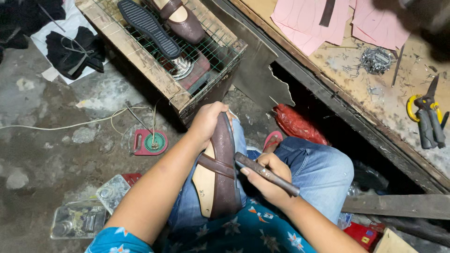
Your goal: The person picks up a brown shoe and a black sole, then presses them together. They use a hammer to tap along the seam where the sole meets the shoe upper, securing the attachment.
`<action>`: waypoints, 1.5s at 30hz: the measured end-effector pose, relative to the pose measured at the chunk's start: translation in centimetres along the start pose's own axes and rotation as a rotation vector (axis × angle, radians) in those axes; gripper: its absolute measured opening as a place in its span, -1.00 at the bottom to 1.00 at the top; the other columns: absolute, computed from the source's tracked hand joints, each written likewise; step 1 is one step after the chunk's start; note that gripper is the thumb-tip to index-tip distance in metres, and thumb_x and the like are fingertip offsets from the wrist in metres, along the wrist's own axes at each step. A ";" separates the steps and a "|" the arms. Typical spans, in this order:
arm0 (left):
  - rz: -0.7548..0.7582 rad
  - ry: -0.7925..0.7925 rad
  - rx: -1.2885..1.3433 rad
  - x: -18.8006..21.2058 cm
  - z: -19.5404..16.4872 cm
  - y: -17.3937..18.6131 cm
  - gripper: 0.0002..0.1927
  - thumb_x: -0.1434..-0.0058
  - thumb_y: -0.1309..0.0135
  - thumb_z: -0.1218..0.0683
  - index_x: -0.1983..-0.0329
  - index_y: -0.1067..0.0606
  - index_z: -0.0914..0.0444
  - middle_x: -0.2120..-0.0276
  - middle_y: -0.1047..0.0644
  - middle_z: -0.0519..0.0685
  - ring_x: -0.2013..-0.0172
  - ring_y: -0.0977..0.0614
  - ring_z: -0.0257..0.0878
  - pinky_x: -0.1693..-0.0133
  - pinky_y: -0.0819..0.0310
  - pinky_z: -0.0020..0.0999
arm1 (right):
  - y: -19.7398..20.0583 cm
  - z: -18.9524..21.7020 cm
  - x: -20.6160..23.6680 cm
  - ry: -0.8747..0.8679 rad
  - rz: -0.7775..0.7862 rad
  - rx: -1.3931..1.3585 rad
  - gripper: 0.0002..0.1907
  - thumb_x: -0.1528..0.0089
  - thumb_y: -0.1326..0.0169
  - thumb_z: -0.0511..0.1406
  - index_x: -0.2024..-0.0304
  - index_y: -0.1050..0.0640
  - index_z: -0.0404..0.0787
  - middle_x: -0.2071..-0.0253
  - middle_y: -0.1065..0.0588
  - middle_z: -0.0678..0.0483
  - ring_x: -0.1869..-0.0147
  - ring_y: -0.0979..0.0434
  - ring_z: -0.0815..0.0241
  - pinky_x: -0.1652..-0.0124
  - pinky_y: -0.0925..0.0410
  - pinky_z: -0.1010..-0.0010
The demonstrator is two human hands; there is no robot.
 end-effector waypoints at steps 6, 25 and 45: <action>0.025 -0.052 -0.084 0.3 -0.6 -1.2 -0.70 -0.23 0.00 0.03 0.50 -0.50 0.33 0.57 -0.52 0.02 0.56 -0.53 -0.19 0.41 -0.42 -0.29 | 0.8 -0.7 -1.8 -0.156 -0.100 0.006 -0.75 -0.20 -0.24 -0.36 0.20 -0.41 -0.24 0.38 -0.37 0.10 0.32 -0.35 0.28 0.30 -0.29 0.45; 0.304 -0.295 -0.367 5.5 -4.1 -7.0 -0.49 -0.42 0.19 -0.08 0.49 -0.51 0.34 0.53 -0.56 0.04 0.43 -0.58 -0.23 0.26 -0.45 -0.33 | 3.6 0.3 0.4 -0.279 -0.140 -0.621 -0.67 -0.20 -0.20 -0.39 -0.01 -0.48 -0.26 0.39 -0.55 -0.01 0.41 -0.52 0.27 0.37 -0.43 0.44; 0.317 -0.518 -0.595 11.1 -6.2 -8.9 -0.56 -0.41 0.22 -0.02 0.50 -0.45 0.32 0.56 -0.47 0.01 0.46 -0.51 -0.19 0.32 -0.40 -0.28 | 4.1 5.7 -1.3 -0.043 -0.089 -0.347 -0.73 -0.15 -0.30 -0.44 0.14 -0.52 -0.30 0.26 -0.61 0.04 0.22 -0.58 0.35 0.21 -0.47 0.51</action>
Point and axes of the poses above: each hand's wrist, its own x-axis away from the middle knuckle, its own y-axis out of the back of the hand, z = x × y, the point moved 5 cm from there along -x, towards the middle knuckle
